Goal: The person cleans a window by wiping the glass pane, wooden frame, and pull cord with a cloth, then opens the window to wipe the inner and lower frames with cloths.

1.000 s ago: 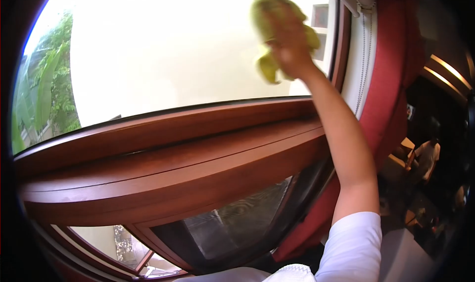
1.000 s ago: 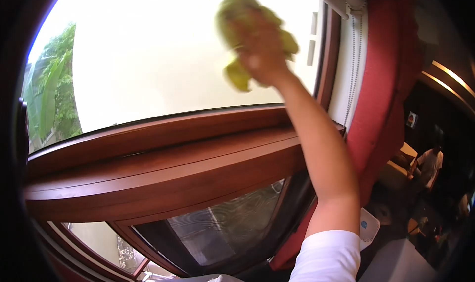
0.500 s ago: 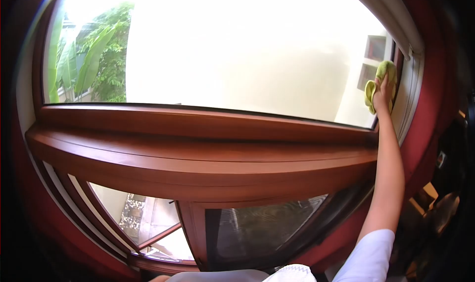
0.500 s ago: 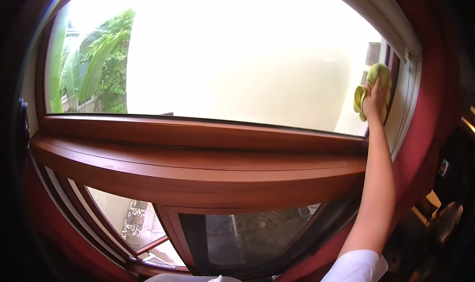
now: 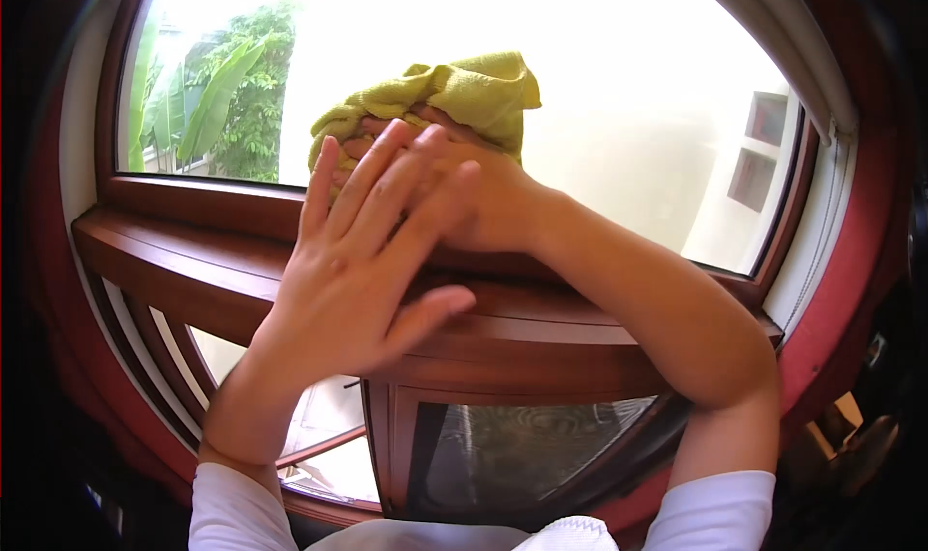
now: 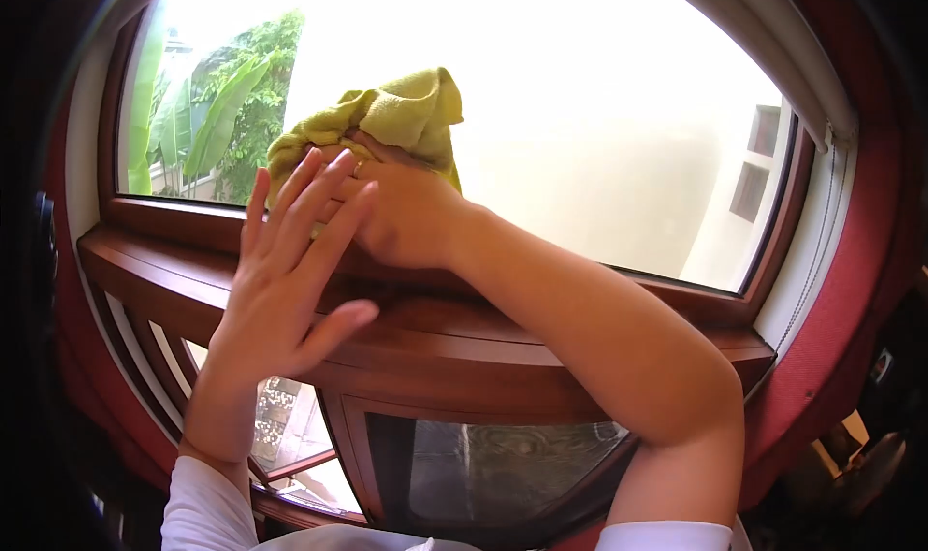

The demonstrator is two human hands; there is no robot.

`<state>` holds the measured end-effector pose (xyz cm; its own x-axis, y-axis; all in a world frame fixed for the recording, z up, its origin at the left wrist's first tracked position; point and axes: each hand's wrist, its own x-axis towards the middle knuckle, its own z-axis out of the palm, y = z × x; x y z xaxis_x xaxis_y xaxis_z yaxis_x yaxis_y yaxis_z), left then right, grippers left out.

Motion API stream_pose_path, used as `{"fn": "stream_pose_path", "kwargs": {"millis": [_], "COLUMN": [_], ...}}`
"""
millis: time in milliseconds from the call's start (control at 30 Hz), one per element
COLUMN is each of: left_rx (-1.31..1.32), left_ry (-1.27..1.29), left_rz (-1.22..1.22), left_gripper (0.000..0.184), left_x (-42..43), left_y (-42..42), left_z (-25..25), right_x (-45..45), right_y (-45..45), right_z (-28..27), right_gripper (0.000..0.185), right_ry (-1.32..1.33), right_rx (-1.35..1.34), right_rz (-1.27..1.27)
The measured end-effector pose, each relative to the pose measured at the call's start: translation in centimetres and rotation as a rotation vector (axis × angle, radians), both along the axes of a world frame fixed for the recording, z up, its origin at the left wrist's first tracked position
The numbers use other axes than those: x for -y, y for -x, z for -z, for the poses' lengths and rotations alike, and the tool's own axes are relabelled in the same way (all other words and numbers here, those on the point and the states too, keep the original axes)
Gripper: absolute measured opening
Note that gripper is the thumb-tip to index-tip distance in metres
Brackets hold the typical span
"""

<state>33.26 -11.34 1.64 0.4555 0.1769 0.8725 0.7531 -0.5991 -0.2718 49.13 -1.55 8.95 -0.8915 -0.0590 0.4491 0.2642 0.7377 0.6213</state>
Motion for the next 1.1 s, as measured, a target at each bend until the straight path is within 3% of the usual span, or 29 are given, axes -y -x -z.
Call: {"fn": "stream_pose_path", "kwargs": {"millis": [67, 100, 367, 467, 500, 533, 567, 667, 800, 1100], "left_rx": [0.026, -0.067, -0.034, 0.026, 0.074, 0.129, 0.164, 0.319, 0.409, 0.484], "left_ry": [0.123, 0.125, 0.241, 0.276, 0.222, 0.301, 0.337, 0.323, 0.266, 0.191], "left_rz": [-0.079, -0.189, -0.005, 0.158, 0.328, 0.781, 1.050, 1.370, 1.516, 1.533], "left_gripper": [0.078, 0.082, 0.072, 0.069, 0.068, 0.064, 0.065, 0.065, 0.065, 0.067], "left_x": [-1.7, -1.2, -2.5, -2.2, -2.3, -1.4, -0.5, 1.4, 2.6, 3.6], "left_y": [-0.6, -0.4, -0.4, -0.4, -0.2, 0.3, 0.9, 2.8, 5.0, 5.3], "left_z": [0.3, 0.0, -1.2, -1.3, -1.5, -2.0, -2.1, -3.1, -3.3, -2.7], "right_x": [0.2, 0.8, 4.1, 5.2, 5.3, 5.3, 5.3, 5.3, 5.4, 5.3], "right_y": [-1.7, -2.9, -18.4, -20.1, -20.1, -20.0, -19.7, -19.1, -18.6, -19.5], "right_z": [-0.5, -0.8, -0.9, 0.2, 0.5, 0.6, 0.7, 0.8, 1.0, 0.9], "right_gripper": [0.041, 0.041, 0.048, 0.048, 0.049, 0.050, 0.050, 0.051, 0.050, 0.053], "right_ry": [-0.227, -0.215, -0.241, -0.208, -0.234, -0.244, -0.253, -0.259, -0.286, -0.293], "right_rx": [0.054, 0.070, -0.066, -0.150, -0.158, -0.170, -0.181, -0.187, -0.193, -0.171], "right_rz": [0.062, 0.108, 0.387, 0.447, 0.445, 0.437, 0.432, 0.436, 0.462, 0.472]}}
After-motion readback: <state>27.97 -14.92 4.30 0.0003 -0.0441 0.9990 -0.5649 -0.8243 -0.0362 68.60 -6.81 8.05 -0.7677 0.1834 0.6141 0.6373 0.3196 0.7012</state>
